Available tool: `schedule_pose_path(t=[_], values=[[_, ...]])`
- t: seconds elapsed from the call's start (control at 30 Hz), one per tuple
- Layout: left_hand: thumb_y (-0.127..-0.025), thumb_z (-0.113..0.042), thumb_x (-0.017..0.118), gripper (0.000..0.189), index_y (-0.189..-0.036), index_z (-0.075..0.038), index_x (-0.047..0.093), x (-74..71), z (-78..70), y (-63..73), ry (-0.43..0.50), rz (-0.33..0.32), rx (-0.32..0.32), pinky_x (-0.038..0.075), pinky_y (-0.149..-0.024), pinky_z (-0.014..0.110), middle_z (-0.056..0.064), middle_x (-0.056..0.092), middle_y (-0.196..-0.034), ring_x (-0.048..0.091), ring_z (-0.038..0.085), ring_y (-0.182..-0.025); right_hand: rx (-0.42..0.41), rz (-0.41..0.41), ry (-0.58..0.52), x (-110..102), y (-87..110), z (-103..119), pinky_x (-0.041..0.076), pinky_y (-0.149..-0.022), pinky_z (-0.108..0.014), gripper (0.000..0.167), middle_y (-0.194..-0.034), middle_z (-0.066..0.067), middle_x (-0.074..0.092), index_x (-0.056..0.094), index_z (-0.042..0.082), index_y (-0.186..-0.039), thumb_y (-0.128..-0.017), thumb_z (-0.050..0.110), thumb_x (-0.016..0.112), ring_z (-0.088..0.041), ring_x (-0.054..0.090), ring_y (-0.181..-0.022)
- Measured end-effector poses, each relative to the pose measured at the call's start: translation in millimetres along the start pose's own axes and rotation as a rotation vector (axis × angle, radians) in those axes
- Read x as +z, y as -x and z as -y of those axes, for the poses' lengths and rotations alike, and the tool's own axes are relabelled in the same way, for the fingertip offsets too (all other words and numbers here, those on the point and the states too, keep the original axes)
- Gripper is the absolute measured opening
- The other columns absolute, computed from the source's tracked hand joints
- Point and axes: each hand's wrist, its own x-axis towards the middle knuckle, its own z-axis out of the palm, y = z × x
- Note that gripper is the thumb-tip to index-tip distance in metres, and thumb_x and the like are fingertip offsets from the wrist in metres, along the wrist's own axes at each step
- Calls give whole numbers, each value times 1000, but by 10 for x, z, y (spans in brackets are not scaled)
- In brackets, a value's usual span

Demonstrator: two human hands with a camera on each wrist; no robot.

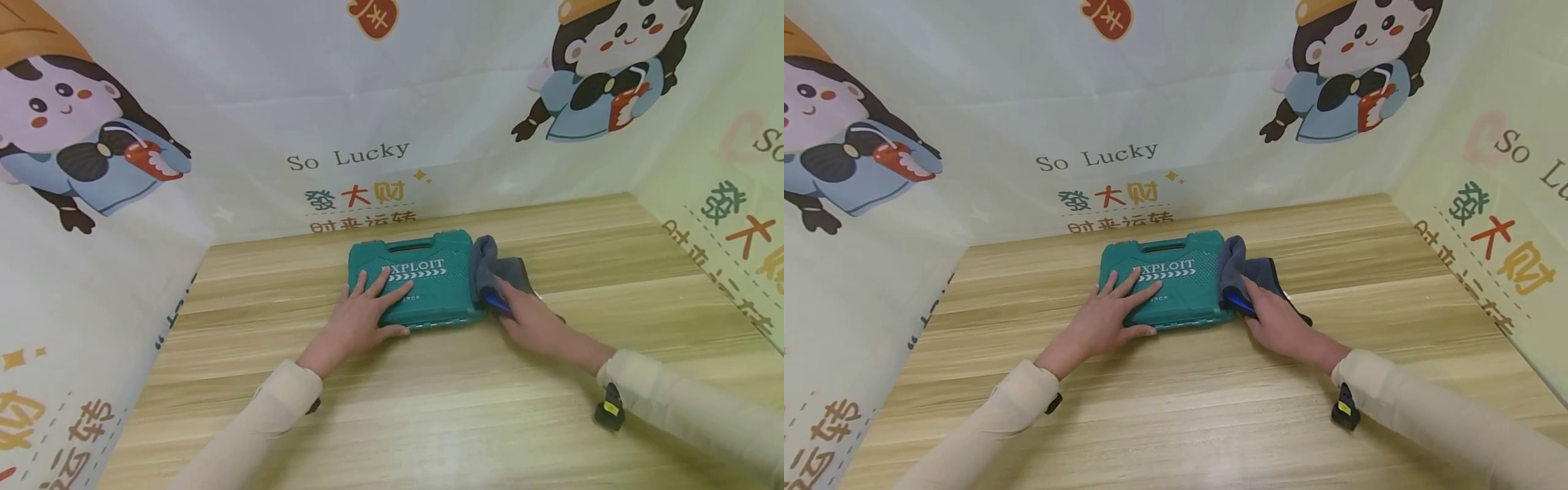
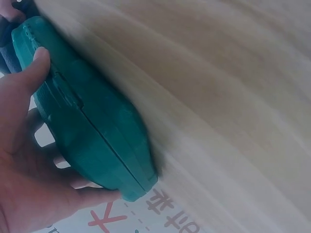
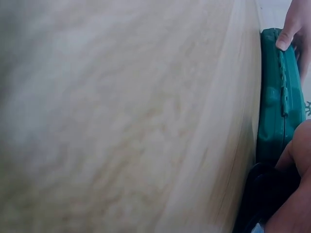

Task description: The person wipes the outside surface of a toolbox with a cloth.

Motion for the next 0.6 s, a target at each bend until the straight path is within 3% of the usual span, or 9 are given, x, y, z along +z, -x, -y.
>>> schedule_pose_path(t=[0.23, 0.43, 0.6], values=[[-90, -52, 74, 91, -163, -24, 27, -36, 142, 32, 169, -7, 12, 20, -112, 68, 15, 14, -167, 8, 52, -147, 50, 17, -1, -36, -22, 60, 51, -88, -59, 73, -116, -36, 62, 34, -14, -147, -84, -2, 68, -43, 65, -99], [-86, -49, 80, 112, -164, -8, 12, -29, 300, 95, 349, -12, -93, 22, -116, 55, 23, -3, -166, 0, 44, -150, 85, 49, -1, -46, -32, 62, 51, -89, -57, 82, -119, -34, 61, 30, -13, -150, -81, 4, 71, -35, 63, -94], [-85, -54, 79, 126, -159, 4, -5, -2, 319, 117, 386, 12, -179, 26, -116, 50, 27, -15, -163, 10, 43, -149, 48, 36, 7, -63, -33, 68, 51, -88, -57, 78, -118, -33, 62, 32, -13, -148, -81, 0, 71, -35, 64, -95]])
